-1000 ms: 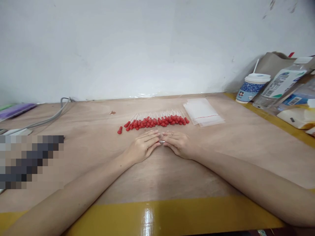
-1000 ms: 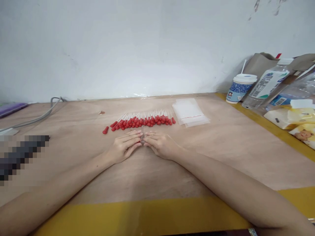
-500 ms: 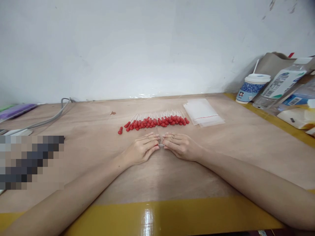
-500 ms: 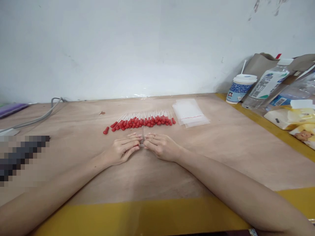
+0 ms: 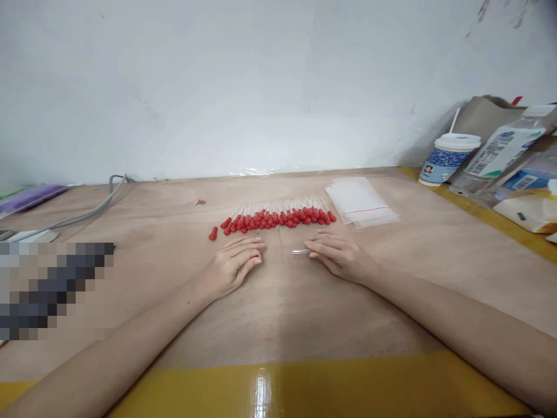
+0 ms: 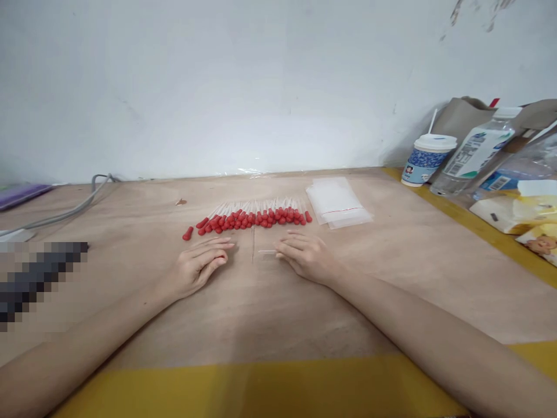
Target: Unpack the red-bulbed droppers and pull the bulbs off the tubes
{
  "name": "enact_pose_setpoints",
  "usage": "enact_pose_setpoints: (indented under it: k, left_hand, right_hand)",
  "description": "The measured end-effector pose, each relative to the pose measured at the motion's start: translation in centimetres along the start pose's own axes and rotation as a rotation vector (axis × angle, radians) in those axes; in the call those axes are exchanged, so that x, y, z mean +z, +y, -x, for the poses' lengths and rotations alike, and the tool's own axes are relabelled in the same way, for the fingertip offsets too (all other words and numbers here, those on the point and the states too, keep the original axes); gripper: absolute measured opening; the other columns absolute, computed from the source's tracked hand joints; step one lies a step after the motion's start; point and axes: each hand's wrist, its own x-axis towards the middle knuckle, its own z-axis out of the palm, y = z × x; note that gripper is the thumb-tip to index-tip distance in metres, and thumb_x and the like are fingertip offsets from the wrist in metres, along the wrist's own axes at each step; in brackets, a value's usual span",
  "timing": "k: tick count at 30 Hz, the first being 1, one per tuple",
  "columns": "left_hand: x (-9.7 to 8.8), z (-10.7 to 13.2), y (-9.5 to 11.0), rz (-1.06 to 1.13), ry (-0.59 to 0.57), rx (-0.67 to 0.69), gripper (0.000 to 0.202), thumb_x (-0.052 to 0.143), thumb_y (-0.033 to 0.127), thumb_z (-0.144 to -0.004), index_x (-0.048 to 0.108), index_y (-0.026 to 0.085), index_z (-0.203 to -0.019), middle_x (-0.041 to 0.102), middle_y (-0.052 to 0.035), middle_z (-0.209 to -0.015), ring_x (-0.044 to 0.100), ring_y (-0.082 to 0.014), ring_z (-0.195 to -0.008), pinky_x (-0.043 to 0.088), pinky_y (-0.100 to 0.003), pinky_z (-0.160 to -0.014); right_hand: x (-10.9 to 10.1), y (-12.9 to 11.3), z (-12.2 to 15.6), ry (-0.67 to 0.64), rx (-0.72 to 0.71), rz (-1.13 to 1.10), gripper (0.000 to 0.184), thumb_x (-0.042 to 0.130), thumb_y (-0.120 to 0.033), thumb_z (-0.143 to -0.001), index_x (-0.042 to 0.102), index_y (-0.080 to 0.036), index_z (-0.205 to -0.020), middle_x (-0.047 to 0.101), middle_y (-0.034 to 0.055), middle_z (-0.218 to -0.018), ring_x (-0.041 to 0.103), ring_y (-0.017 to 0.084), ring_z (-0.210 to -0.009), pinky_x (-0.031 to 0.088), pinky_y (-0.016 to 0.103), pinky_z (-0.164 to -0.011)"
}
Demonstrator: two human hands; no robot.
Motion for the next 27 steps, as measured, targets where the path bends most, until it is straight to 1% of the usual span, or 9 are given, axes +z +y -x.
enact_pose_setpoints:
  k: [3, 5, 8, 10, 12, 15, 21, 24, 27]
  left_hand:
    - [-1.2, -0.4, -1.0, -0.08, 0.09, -0.142, 0.014, 0.054, 0.027, -0.083, 0.064, 0.019, -0.089, 0.065, -0.0042, -0.088, 0.06, -0.0159, -0.083, 0.049, -0.031, -0.079]
    - [-2.2, -0.6, -2.3, -0.123, 0.177, -0.384, 0.022, 0.051, 0.036, -0.083, 0.065, 0.02, -0.091, 0.062, -0.0032, -0.079, 0.058, -0.0141, -0.073, 0.048, -0.027, -0.07]
    - [-3.8, -0.3, -5.2, -0.11, 0.177, -0.792, 0.035, 0.05, 0.045, -0.08, 0.06, 0.02, -0.102, 0.057, 0.0004, -0.066, 0.055, -0.013, -0.061, 0.045, -0.025, -0.061]
    - [-4.4, 0.4, -7.2, -0.101, 0.185, -0.974, 0.043, 0.055, 0.047, -0.074, 0.056, 0.02, -0.106, 0.056, 0.0014, -0.064, 0.053, -0.0128, -0.058, 0.042, -0.024, -0.056]
    - [-4.6, 1.1, -8.6, -0.113, 0.169, -1.092, 0.046, 0.057, 0.049, -0.07, 0.056, 0.019, -0.104, 0.056, 0.0012, -0.063, 0.053, -0.0131, -0.056, 0.04, -0.023, -0.052]
    - [-4.4, 1.5, -9.5, -0.136, 0.099, -1.157, 0.045, 0.056, 0.05, -0.069, 0.057, 0.018, -0.1, 0.059, 0.0005, -0.063, 0.054, -0.0143, -0.056, 0.039, -0.024, -0.052]
    - [-4.1, 1.1, -8.6, -0.146, 0.009, -1.136, 0.037, 0.054, 0.052, -0.07, 0.061, 0.019, -0.084, 0.064, -0.0007, -0.064, 0.059, -0.017, -0.064, 0.041, -0.025, -0.059]
    - [-4.1, 1.0, -8.4, -0.143, 0.024, -1.137, 0.039, 0.051, 0.055, -0.071, 0.062, 0.019, -0.079, 0.065, -0.0016, -0.066, 0.059, -0.0174, -0.065, 0.041, -0.025, -0.059]
    - [-4.1, 1.3, -8.5, -0.159, 0.035, -1.133, 0.041, 0.045, 0.055, -0.075, 0.063, 0.019, -0.079, 0.065, -0.0023, -0.068, 0.058, -0.0173, -0.065, 0.04, -0.024, -0.059]
  right_hand:
    - [0.2, -0.1, -0.1, -0.043, 0.15, 0.071, 0.022, 0.049, -0.024, -0.086, 0.061, -0.017, -0.103, 0.062, 0.0045, -0.075, 0.055, 0.017, -0.073, 0.046, 0.032, -0.067]
    - [0.5, -0.5, -0.6, -0.057, 0.232, 0.071, 0.024, 0.045, -0.024, -0.087, 0.058, -0.016, -0.106, 0.062, 0.0063, -0.079, 0.054, 0.018, -0.076, 0.043, 0.033, -0.069]
    - [1.1, -1.2, -1.5, -0.038, 0.337, -0.027, 0.021, 0.041, -0.021, -0.086, 0.056, -0.015, -0.1, 0.061, 0.0065, -0.078, 0.053, 0.018, -0.073, 0.042, 0.031, -0.068]
    - [1.6, -1.3, -2.0, -0.016, 0.364, -0.056, 0.017, 0.04, -0.019, -0.085, 0.056, -0.016, -0.088, 0.058, 0.0055, -0.073, 0.052, 0.017, -0.069, 0.041, 0.03, -0.064]
    - [2.1, -1.1, -2.5, -0.005, 0.349, -0.036, 0.017, 0.039, -0.017, -0.085, 0.056, -0.017, -0.081, 0.058, 0.0055, -0.071, 0.052, 0.017, -0.068, 0.041, 0.029, -0.063]
    - [2.9, -0.7, -3.2, -0.016, 0.293, 0.009, 0.017, 0.04, -0.014, -0.083, 0.057, -0.017, -0.081, 0.058, 0.0058, -0.071, 0.052, 0.017, -0.07, 0.042, 0.03, -0.066]
    - [4.0, -0.8, -3.7, -0.073, 0.289, 0.03, 0.018, 0.041, -0.015, -0.082, 0.059, -0.015, -0.078, 0.057, 0.0055, -0.068, 0.052, 0.017, -0.067, 0.043, 0.03, -0.065]
    - [4.2, -1.1, -3.5, -0.058, 0.315, -0.074, 0.015, 0.047, -0.022, -0.082, 0.06, -0.014, -0.083, 0.058, 0.0063, -0.072, 0.053, 0.017, -0.07, 0.045, 0.03, -0.067]
    - [4.2, -1.4, -3.2, -0.055, 0.336, -0.169, 0.024, 0.055, -0.035, -0.079, 0.06, -0.014, -0.09, 0.059, 0.0085, -0.082, 0.055, 0.018, -0.076, 0.046, 0.031, -0.071]
